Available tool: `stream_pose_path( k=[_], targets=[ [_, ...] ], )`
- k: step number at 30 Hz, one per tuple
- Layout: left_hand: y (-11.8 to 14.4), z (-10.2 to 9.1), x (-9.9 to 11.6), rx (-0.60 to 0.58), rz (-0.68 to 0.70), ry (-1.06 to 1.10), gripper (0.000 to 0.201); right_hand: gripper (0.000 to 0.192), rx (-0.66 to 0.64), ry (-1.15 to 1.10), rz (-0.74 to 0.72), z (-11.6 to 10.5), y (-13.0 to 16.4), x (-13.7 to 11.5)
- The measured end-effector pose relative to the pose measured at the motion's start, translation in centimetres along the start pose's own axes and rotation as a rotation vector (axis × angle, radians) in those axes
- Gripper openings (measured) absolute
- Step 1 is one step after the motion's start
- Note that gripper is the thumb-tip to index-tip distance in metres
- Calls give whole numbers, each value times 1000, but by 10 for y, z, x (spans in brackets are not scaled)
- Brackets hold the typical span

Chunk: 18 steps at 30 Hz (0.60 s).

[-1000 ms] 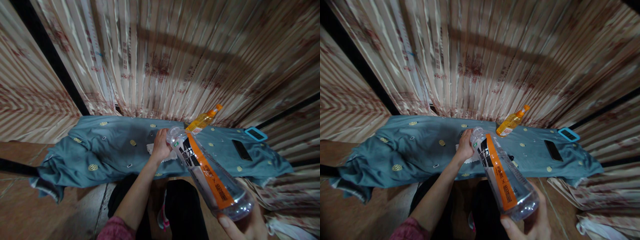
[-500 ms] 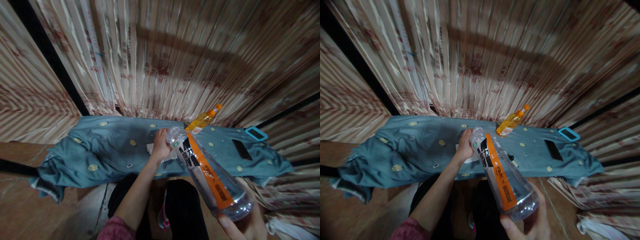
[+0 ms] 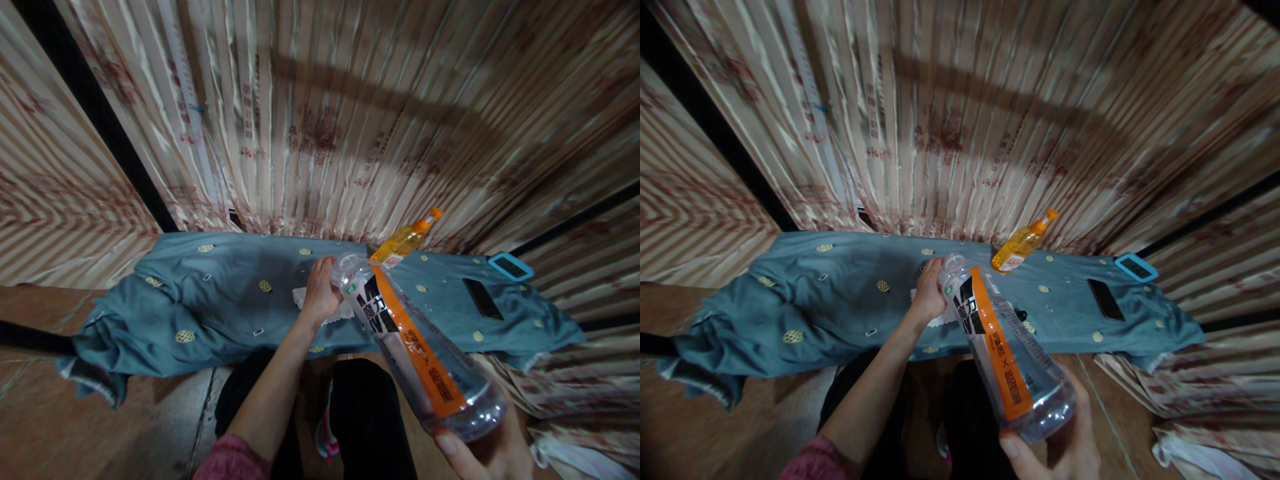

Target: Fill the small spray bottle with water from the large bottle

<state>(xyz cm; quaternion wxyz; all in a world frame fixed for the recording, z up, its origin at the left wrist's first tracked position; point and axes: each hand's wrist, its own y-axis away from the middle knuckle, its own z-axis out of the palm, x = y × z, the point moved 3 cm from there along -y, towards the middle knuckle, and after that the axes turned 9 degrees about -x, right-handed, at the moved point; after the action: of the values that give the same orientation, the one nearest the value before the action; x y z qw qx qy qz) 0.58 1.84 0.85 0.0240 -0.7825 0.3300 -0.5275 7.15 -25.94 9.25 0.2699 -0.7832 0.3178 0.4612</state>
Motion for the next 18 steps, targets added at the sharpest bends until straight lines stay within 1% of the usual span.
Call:
stream_pose_path(
  k=[3, 4, 6, 7, 8, 10, 11, 13, 16, 18],
  targets=[
    [0, 0, 0, 1, 5, -4, 45, 77, -2, 13, -36, -7, -4, 9],
    [0, 0, 0, -2, 2, -7, 45, 75, -22, 26, -68, -10, -6, 12],
    [0, 0, 0, -6, -7, -11, 44, 72, -89, 73, -156, -16, -11, 19],
    [0, 0, 0, -7, -9, -11, 43, 72, -147, 105, -207, -17, -12, 21],
    [0, 0, 0, -8, -9, -11, 42, 72, -162, 123, -226, -18, -13, 22],
    [0, 0, 0, -5, -3, -9, 41, 71, -115, 109, -186, -17, -12, 21],
    [0, 0, 0, -4, -1, -8, 41, 72, -59, 88, -142, -15, -10, 18],
    [0, 0, 0, -3, -1, -5, 43, 75, 0, 54, -75, -9, -5, 12],
    [0, 0, 0, -10, 3, -2, 44, 80, 11, 45, -47, -1, -1, 3],
    [0, 0, 1, -11, 6, -1, 43, 81, 16, 45, -39, 0, 0, 0]
  ],
)
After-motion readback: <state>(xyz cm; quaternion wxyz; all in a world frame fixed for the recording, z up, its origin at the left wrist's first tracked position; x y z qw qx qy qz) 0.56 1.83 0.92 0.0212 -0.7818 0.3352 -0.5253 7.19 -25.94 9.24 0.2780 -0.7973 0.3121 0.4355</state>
